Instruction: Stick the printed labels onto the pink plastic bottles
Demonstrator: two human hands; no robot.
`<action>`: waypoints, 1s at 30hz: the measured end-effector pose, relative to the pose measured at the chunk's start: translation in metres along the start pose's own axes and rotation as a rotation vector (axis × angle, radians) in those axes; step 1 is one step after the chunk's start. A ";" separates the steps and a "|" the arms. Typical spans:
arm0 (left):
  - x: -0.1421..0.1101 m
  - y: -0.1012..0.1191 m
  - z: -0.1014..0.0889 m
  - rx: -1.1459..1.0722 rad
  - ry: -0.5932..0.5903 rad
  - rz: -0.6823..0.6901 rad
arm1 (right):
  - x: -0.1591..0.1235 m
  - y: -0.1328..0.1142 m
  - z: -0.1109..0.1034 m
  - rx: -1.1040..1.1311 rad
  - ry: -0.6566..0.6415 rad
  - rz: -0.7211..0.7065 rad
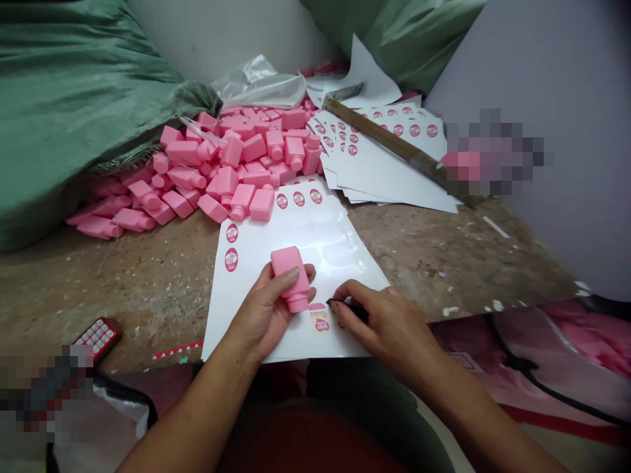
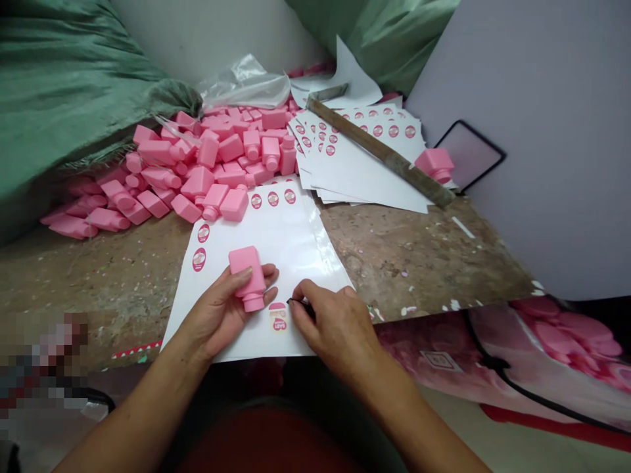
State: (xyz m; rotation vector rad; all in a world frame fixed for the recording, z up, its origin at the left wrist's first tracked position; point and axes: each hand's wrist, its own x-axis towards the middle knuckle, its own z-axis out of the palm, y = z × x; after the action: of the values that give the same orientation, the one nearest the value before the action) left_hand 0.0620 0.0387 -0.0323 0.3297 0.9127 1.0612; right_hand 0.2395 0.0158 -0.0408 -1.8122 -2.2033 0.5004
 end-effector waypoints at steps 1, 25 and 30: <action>0.000 0.000 0.000 0.004 0.000 0.000 | 0.001 0.000 0.000 -0.007 0.000 -0.007; 0.001 0.000 0.000 -0.062 0.026 0.014 | 0.008 0.002 -0.010 0.407 -0.105 0.069; -0.003 0.000 0.002 0.075 -0.005 0.061 | 0.001 0.008 -0.028 0.758 -0.039 0.129</action>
State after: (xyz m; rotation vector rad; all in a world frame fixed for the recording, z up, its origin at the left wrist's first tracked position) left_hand 0.0634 0.0359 -0.0296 0.4248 0.9443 1.0834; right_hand 0.2578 0.0217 -0.0188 -1.5121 -1.5780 1.2034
